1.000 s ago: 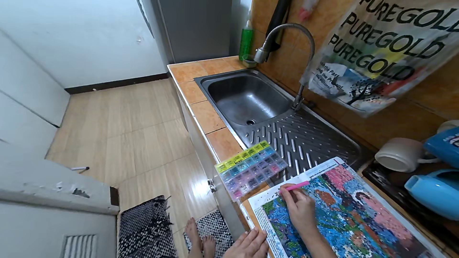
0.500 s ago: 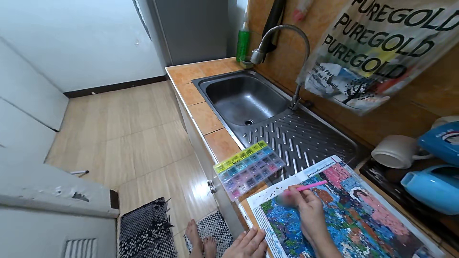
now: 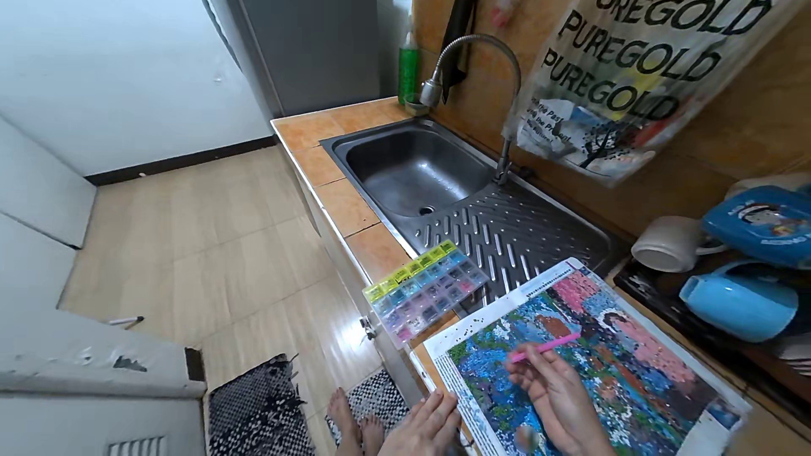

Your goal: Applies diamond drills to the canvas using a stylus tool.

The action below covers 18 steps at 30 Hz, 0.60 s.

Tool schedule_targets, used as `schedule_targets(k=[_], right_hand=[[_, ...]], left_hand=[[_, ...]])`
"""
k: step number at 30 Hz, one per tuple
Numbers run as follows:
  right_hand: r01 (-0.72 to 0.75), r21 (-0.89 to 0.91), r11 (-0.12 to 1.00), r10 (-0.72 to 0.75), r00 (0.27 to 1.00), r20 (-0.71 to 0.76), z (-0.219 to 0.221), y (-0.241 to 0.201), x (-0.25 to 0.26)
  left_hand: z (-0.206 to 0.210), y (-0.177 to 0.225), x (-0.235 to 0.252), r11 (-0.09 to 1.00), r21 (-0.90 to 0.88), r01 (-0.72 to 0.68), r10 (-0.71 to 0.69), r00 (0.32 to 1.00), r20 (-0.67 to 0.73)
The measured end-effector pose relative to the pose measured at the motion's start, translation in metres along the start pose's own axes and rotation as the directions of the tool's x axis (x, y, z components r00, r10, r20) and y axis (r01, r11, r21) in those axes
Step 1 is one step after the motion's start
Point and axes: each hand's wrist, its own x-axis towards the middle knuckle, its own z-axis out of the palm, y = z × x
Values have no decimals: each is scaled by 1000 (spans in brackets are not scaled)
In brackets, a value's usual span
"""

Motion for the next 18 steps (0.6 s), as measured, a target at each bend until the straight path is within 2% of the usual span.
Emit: schedule_targets(k=[5,9,13,18], right_hand=[[-49,36,998,48,999,13,-9,-1,-13],[-25,-74,997,26,1000,7,-21,1,-30],[163,-264,951,-155,987,53,-34,18,-51],[436,-417,797,-403,899,170,-43,44,-62]], left_hand=[[1,1,-1,999,24,-33,34,999,-23],[0,3,-2,991,30,-133,134,990,-32],[1,1,0,969,-10,-246,246,969,9],[3,-4,2,962,-26,-273,273,961,46]])
